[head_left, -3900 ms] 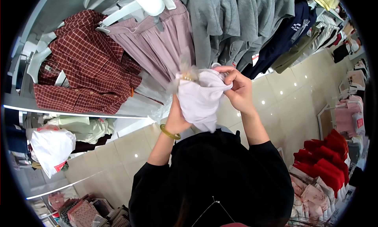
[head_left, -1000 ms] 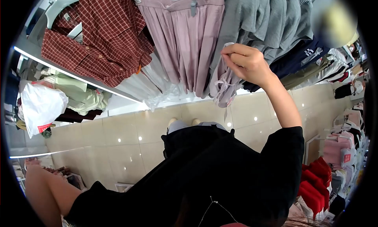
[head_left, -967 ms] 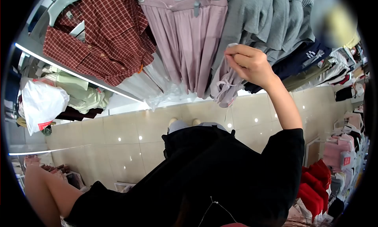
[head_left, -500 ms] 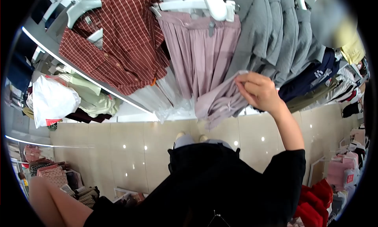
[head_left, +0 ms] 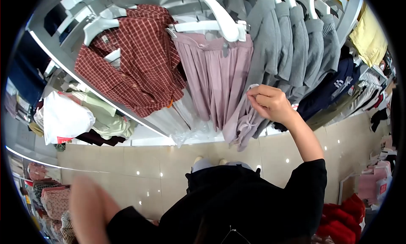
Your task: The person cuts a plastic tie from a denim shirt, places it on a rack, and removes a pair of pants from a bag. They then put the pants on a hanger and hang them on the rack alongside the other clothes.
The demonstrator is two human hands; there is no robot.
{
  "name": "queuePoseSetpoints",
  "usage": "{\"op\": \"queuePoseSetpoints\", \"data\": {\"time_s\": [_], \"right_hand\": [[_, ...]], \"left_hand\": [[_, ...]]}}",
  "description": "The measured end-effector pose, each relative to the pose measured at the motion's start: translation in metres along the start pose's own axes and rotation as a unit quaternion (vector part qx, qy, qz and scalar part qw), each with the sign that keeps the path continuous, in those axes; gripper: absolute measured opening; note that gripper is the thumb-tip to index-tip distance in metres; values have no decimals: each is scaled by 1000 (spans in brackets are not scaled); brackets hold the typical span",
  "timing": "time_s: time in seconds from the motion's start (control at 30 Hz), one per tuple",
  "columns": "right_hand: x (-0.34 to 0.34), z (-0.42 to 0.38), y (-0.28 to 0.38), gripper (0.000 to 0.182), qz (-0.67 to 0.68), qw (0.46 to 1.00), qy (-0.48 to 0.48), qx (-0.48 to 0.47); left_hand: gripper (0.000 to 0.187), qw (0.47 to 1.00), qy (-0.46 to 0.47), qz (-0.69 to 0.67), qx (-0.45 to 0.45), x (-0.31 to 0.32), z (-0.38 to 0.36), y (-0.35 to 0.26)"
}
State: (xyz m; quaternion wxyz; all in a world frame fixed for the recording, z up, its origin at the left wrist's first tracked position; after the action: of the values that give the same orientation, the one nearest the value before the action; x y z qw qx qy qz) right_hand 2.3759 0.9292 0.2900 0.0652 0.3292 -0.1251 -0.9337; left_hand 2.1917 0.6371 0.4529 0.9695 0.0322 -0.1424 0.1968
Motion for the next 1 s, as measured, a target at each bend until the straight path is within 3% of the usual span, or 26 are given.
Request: {"op": "queuePoseSetpoints", "data": {"time_s": [0.2, 0.23, 0.3, 0.4, 0.43, 0.47, 0.53, 0.6, 0.67, 0.7, 0.73, 0.8, 0.83, 0.87, 0.9, 0.93, 1.0], "right_hand": [[-7, 8, 8, 23, -13, 999, -25, -17], [-9, 9, 8, 24, -21, 999, -34, -13], [-11, 11, 11, 27, -28, 998, -56, -10], [-15, 10, 11, 27, -30, 996, -80, 4], [-16, 9, 9, 28, -26, 995, -90, 21], [-17, 11, 9, 28, -28, 995, -92, 20], [-22, 16, 6, 21, 4, 993, -107, 58], [-27, 23, 1, 25, 12, 990, -118, 76], [-29, 33, -3, 30, 71, 988, -124, 67], [-29, 38, -5, 32, 102, 985, -124, 61], [-29, 43, -6, 32, 100, 985, -127, 62], [-26, 52, -7, 34, 154, 981, -111, 42], [-23, 57, -6, 33, 183, 975, -122, 29], [-20, 62, -4, 33, 184, 975, -123, 32], [-18, 68, 0, 33, 202, 972, -118, 27], [-17, 72, 5, 33, 220, 969, -113, 22], [-17, 81, 11, 32, 216, 971, -95, 33]], "left_hand": [[29, 953, -109, -21, -283, 20, -42, 35], [29, 955, -112, -21, -274, 20, -43, 36], [19, 960, -2, -161, -229, 31, -44, 39], [23, 906, 164, -354, -164, 55, -51, 37], [25, 932, 36, -359, -24, 63, -50, 34], [25, 931, 37, -361, -23, 59, -45, 33], [26, 946, 5, -269, 181, 40, -38, 18], [28, 912, -36, -252, 322, 35, -55, 7], [37, 868, -109, -91, 477, 25, -84, -1], [24, 844, -206, -16, 495, 22, -97, 4], [24, 808, -299, 59, 505, 26, -109, 12], [26, 857, -285, 5, 430, 38, -135, 56], [17, 867, -208, 265, 368, 28, -163, 79], [10, 919, 31, 343, 192, 29, -165, 102], [6, 882, 267, 389, -3, 31, -177, 127], [11, 863, 296, 399, -91, 40, -184, 155], [12, 817, 372, 412, -156, 38, -209, 190]]}}
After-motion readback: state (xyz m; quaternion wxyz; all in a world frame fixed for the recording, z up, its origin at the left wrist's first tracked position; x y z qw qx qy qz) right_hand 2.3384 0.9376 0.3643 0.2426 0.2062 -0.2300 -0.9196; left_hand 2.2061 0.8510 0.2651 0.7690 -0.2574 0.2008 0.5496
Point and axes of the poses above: each hand's wrist, its own z-axis towards the middle knuckle, its own x-axis out of the palm, y = z × x, the point moved 4 cm from there along z, towards the middle knuckle, and after that the axes turned 11 degrees about z, right-handed, at the moved point
